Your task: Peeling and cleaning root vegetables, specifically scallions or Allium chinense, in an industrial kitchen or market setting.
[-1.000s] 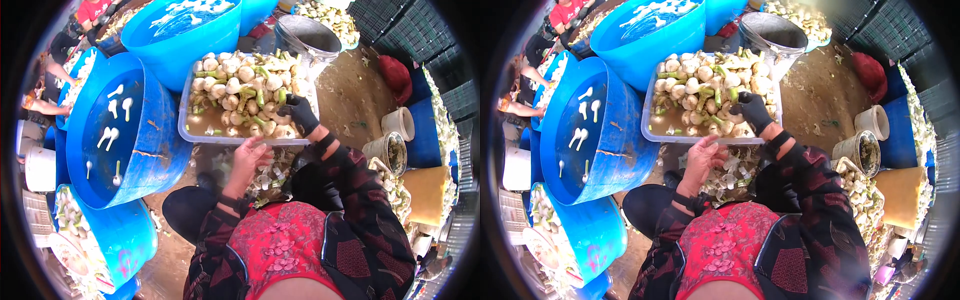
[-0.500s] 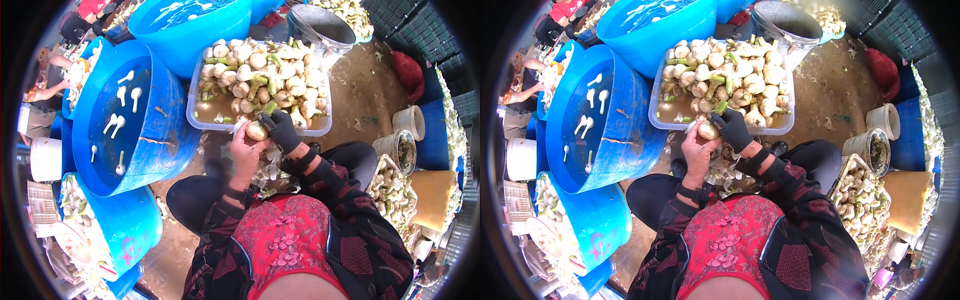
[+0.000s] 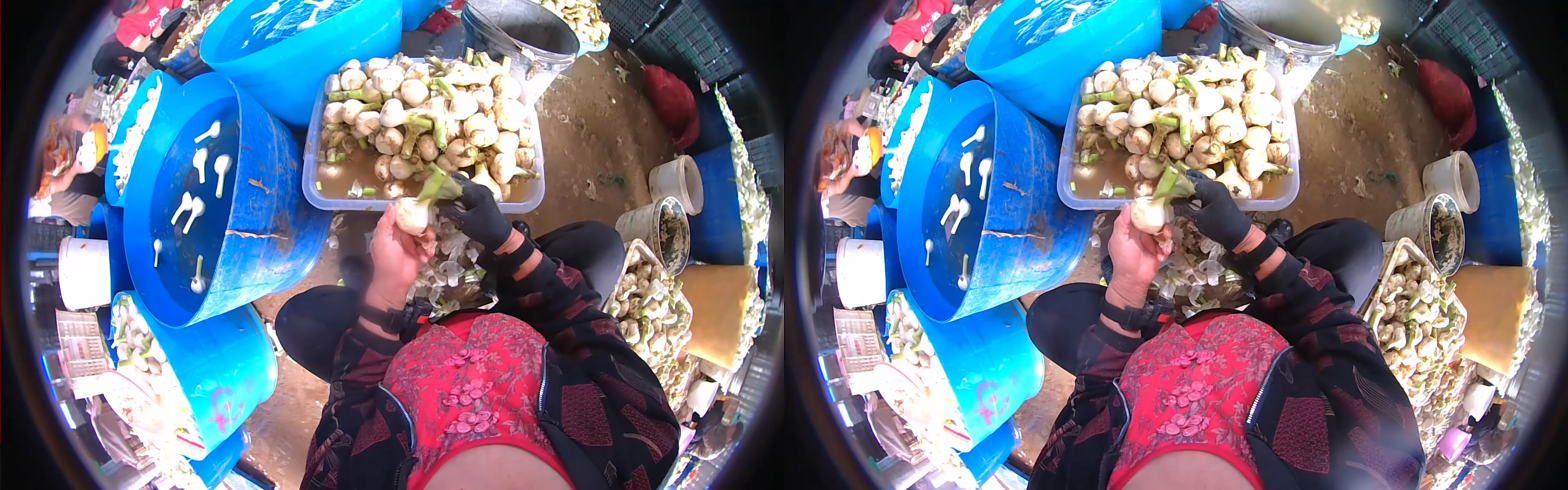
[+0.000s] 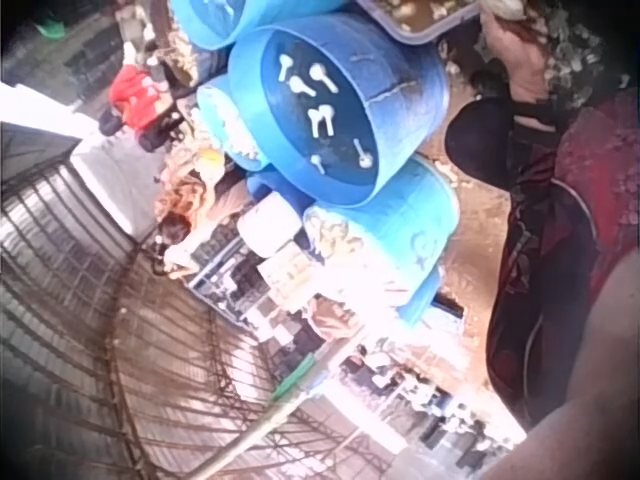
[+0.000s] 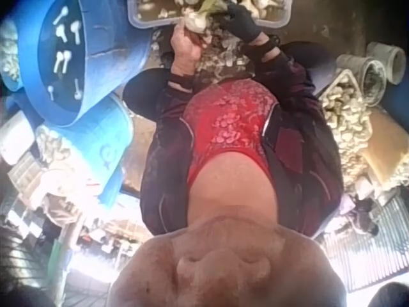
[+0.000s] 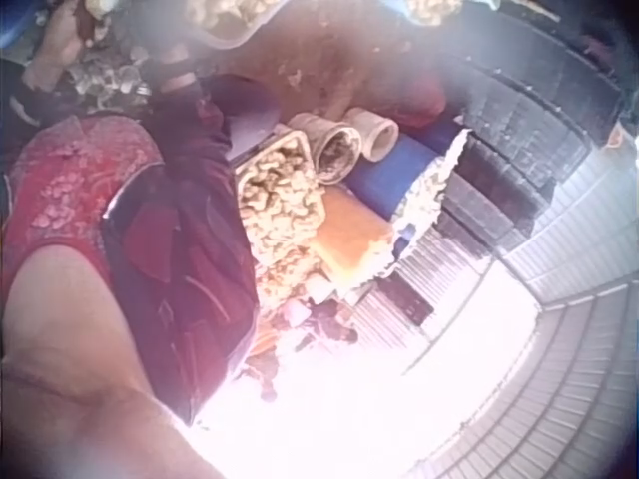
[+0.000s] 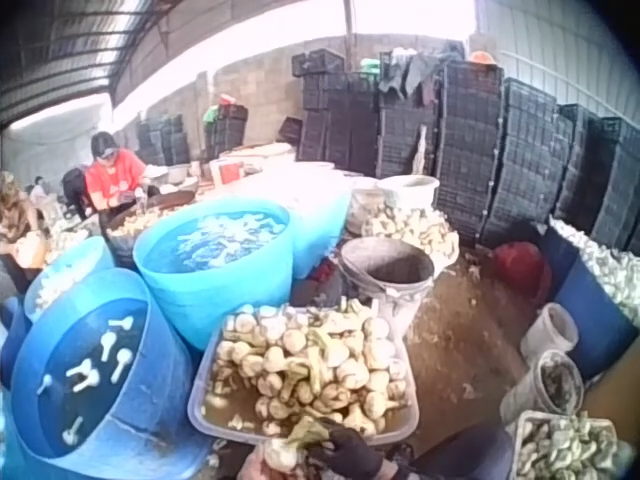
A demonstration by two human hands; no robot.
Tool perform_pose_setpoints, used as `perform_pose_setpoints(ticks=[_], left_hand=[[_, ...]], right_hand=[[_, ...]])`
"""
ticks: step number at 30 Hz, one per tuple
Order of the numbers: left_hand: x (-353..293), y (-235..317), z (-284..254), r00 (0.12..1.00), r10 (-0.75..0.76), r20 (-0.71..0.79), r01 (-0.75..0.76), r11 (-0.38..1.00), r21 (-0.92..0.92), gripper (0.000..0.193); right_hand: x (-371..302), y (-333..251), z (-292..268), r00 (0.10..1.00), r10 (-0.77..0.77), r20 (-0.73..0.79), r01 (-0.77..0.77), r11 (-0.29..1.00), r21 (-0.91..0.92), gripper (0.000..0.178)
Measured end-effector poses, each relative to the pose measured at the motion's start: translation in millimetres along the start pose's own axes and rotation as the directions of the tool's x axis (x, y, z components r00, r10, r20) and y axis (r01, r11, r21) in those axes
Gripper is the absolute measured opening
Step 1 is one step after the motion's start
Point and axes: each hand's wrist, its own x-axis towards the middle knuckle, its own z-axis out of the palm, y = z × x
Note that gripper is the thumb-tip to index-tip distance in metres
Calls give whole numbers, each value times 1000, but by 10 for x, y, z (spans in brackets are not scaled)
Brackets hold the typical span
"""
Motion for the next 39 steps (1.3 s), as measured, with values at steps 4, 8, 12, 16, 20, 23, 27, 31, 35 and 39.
perform_pose_setpoints(ticks=[4,8,12,16,20,23,27,31,35,39], left_hand=[[-17,-135,60,984,173,-43,-142,907,397,56],[-52,-113,105,941,319,-116,-181,759,625,52],[-16,-23,61,992,-63,-111,61,998,-25,46],[-55,-95,45,952,270,-143,-193,894,405,32],[-70,-77,105,942,320,-103,-264,894,362,39],[-89,-40,67,973,207,98,-220,964,149,45],[-190,16,96,974,217,62,-225,959,175,51],[-188,-10,200,933,358,-42,-318,872,371,55],[-164,-98,96,916,400,26,-347,760,549,59],[-148,-145,58,914,404,35,-359,765,535,57]], right_hand=[[-209,67,149,890,452,61,-442,823,356,17],[-276,66,193,911,412,2,-380,839,390,13],[-254,44,129,876,482,-18,-444,821,357,13],[-275,52,186,822,569,-23,-508,750,423,14],[-287,111,241,882,449,-143,-381,857,347,11],[-295,288,155,802,549,-235,-490,830,265,11],[-285,197,29,792,594,144,-476,747,-463,20],[-378,4,66,951,299,83,-301,954,8,30],[-290,-215,115,966,256,18,-257,963,75,20],[-305,-119,172,994,68,-88,-85,974,-212,7]])
